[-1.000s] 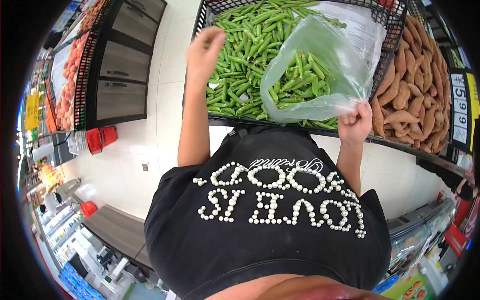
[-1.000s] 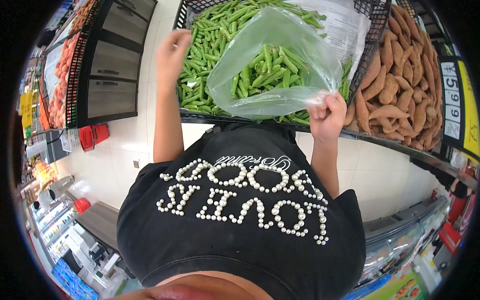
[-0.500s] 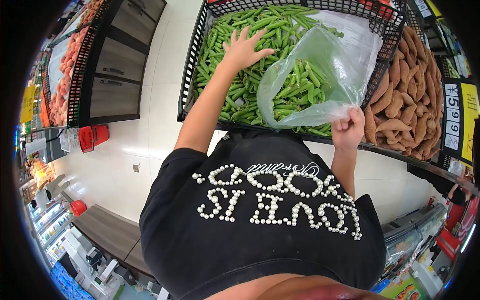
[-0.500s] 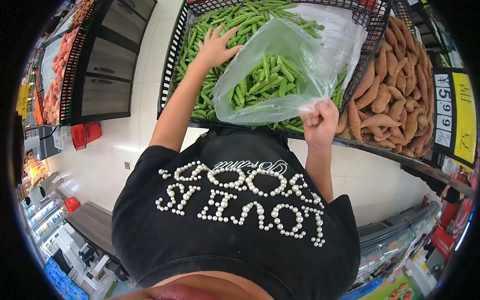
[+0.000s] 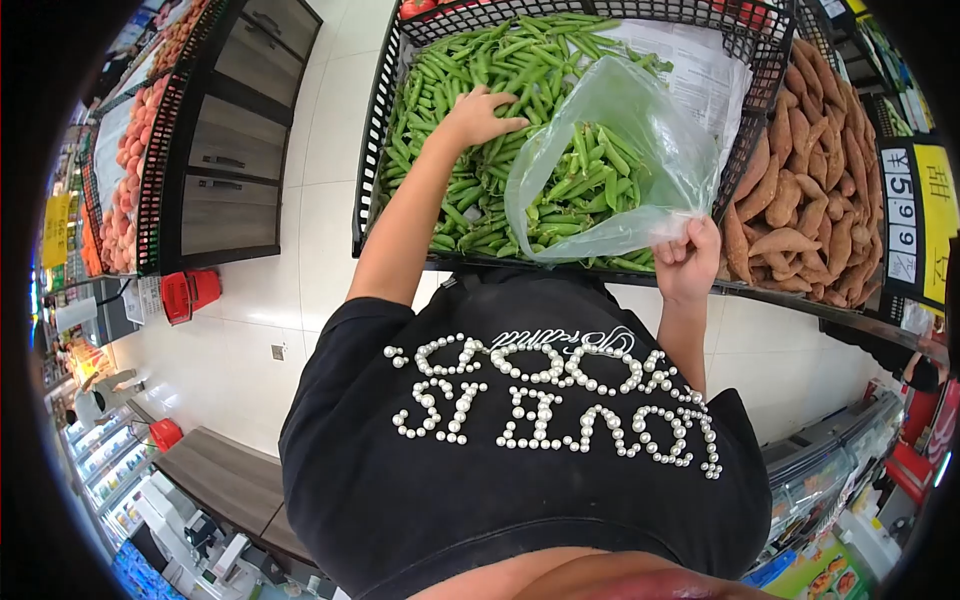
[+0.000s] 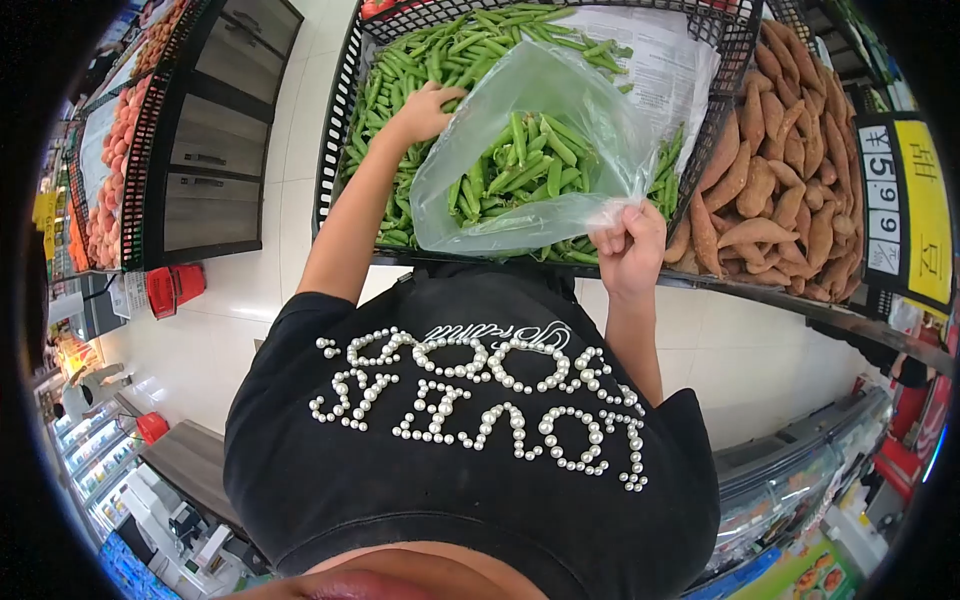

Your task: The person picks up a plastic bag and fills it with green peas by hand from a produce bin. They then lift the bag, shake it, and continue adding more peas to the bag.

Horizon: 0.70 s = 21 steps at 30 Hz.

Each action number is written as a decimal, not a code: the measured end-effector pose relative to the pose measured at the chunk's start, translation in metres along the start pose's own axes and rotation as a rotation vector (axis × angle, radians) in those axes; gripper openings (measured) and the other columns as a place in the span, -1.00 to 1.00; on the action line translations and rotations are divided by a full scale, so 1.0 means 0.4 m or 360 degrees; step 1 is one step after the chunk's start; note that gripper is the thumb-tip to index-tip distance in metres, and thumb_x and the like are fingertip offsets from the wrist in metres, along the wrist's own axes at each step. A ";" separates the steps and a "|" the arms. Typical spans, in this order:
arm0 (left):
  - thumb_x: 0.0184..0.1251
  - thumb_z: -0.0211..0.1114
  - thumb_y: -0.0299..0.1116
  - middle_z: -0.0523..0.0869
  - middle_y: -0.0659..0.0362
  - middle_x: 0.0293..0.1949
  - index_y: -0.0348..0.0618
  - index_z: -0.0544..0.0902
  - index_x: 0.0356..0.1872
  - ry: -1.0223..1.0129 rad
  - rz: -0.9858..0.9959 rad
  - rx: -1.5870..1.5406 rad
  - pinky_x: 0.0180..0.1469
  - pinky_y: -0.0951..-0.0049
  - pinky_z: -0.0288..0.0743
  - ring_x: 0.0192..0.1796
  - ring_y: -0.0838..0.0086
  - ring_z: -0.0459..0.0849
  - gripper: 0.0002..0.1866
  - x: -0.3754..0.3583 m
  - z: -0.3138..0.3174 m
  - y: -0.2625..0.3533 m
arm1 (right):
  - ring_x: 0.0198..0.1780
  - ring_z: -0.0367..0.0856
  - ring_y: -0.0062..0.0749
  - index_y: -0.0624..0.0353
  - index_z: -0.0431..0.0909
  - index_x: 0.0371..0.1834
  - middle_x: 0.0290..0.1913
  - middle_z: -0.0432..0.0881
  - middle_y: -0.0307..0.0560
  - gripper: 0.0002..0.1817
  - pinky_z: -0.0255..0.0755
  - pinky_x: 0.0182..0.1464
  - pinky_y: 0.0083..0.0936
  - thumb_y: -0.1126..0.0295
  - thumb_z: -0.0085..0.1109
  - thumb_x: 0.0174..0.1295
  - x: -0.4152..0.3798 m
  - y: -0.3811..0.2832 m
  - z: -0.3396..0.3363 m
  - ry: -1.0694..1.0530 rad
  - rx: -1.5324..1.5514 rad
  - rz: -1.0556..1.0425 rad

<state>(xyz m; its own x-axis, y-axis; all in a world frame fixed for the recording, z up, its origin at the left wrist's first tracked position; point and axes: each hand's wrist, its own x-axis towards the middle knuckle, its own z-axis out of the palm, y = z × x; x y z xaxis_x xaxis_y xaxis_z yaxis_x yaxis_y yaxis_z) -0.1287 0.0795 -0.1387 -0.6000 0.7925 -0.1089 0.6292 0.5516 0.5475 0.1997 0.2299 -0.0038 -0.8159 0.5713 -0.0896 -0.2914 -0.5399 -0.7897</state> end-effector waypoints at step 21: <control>-0.07 0.48 -0.17 0.56 -0.11 0.14 0.04 0.67 0.06 0.0606 -0.0051 -0.0249 0.15 0.12 0.50 0.13 -0.08 0.53 -0.45 -0.249 0.013 0.064 | -0.62 0.20 -0.61 0.17 0.35 -0.52 -0.65 0.32 -0.27 -0.77 0.16 -0.51 -0.60 0.40 0.00 0.32 -0.011 0.008 -0.021 -0.0042 -0.0014 -0.0003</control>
<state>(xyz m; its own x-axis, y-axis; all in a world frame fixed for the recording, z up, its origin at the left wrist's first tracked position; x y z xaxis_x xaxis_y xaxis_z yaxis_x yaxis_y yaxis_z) -0.0503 0.0158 -0.1180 -0.7764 0.6067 0.1709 0.5422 0.5048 0.6717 0.2068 0.2310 -0.0110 -0.8282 0.5557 -0.0725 -0.2885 -0.5337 -0.7949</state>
